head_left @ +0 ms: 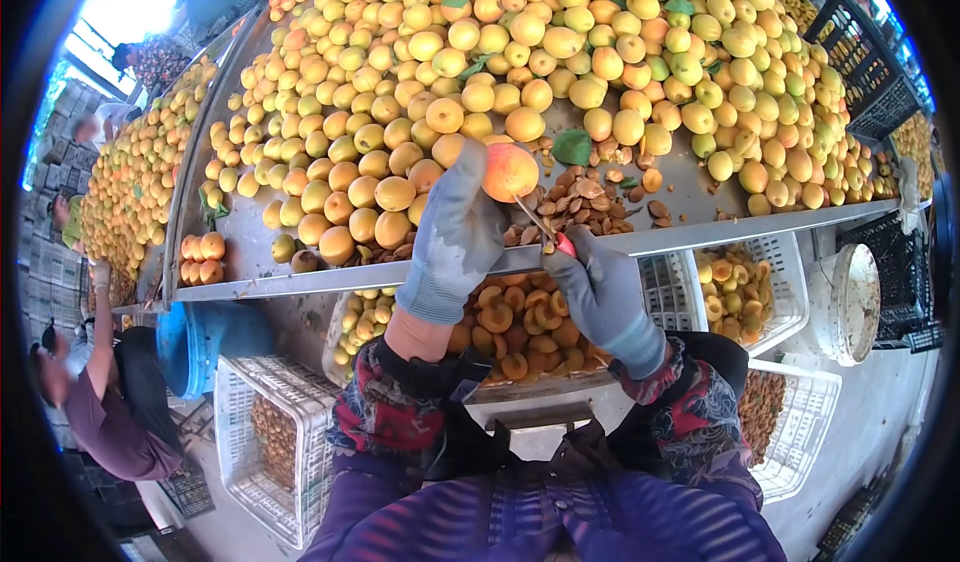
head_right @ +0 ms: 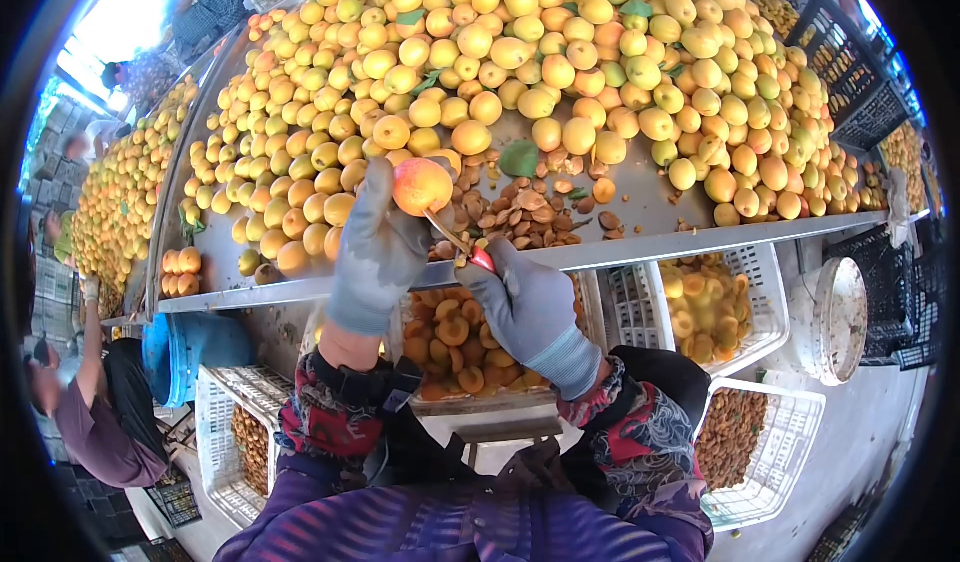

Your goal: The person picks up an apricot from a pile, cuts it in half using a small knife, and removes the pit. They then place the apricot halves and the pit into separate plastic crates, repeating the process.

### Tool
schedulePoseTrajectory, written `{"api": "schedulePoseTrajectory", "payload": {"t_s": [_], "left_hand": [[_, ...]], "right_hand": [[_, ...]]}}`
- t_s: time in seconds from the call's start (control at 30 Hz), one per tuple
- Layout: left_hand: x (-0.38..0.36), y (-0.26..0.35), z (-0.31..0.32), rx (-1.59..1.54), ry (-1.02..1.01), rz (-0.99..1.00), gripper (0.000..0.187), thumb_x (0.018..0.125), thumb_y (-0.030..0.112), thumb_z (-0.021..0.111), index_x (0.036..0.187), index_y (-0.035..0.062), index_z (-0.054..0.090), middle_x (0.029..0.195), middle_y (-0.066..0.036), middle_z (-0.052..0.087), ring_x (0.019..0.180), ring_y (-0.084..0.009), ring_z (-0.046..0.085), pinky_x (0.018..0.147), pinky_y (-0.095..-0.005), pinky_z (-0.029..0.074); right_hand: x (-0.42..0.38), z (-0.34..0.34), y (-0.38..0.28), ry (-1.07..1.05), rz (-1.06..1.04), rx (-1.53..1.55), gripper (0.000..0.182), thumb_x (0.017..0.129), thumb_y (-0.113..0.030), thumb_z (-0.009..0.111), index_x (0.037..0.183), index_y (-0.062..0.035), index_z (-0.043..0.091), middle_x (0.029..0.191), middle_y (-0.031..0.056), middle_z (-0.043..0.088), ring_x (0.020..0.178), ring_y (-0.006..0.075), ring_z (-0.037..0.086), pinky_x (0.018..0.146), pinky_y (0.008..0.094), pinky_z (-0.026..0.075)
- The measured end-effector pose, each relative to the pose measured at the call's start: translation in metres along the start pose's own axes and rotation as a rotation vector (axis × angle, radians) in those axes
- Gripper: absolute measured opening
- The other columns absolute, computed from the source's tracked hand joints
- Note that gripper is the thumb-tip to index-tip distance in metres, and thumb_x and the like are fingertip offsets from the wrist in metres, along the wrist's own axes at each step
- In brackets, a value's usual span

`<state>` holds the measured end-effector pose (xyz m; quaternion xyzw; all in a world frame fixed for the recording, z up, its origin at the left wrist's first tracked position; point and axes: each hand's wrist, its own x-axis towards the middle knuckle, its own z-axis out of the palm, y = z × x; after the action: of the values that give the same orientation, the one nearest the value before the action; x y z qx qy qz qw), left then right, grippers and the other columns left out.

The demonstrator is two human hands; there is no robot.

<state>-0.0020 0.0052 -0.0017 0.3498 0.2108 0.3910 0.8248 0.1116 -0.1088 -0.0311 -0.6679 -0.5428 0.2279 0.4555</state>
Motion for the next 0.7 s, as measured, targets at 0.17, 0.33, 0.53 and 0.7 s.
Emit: {"api": "schedulePoseTrajectory", "payload": {"t_s": [0.17,0.33,0.53,0.7], "left_hand": [[-0.001,0.004,-0.009,0.110,-0.080,0.064,0.049,0.092,0.046,0.055,0.116,0.0032,0.052,0.091,-0.007,0.061,0.065,-0.0124,0.055,0.059,-0.0247,0.048],[0.001,-0.004,-0.009,-0.074,-0.075,0.012,0.042,0.092,0.035,0.058,0.117,0.0023,0.052,0.086,-0.005,0.060,0.061,-0.0121,0.055,0.054,-0.0253,0.048],[0.002,-0.005,-0.014,0.178,0.008,0.007,0.047,0.093,0.044,0.053,0.117,0.0034,0.054,0.083,-0.004,0.061,0.060,-0.0116,0.055,0.051,-0.0253,0.047],[0.005,0.008,-0.018,0.094,0.058,0.074,0.046,0.094,0.045,0.050,0.116,0.0047,0.054,0.089,-0.004,0.062,0.068,-0.0094,0.056,0.055,-0.0205,0.040]], "right_hand": [[0.000,0.000,0.004,0.037,-0.058,0.017,0.027,0.091,-0.030,0.058,0.088,-0.0042,0.054,0.062,0.0172,0.052,0.058,0.0366,0.056,0.050,0.0375,0.043],[-0.001,0.000,0.003,0.011,-0.024,0.056,0.028,0.091,-0.031,0.058,0.089,-0.0036,0.054,0.062,0.0175,0.053,0.060,0.0370,0.058,0.050,0.0374,0.043],[-0.002,0.000,0.008,0.022,-0.057,0.049,0.026,0.093,-0.028,0.057,0.091,-0.0027,0.054,0.062,0.0163,0.050,0.054,0.0315,0.056,0.049,0.0347,0.043],[-0.001,-0.023,0.028,-0.186,0.113,0.575,0.025,0.092,-0.025,0.058,0.096,-0.0004,0.054,0.069,0.0071,0.054,0.056,0.0188,0.054,0.051,0.0301,0.043]]}}
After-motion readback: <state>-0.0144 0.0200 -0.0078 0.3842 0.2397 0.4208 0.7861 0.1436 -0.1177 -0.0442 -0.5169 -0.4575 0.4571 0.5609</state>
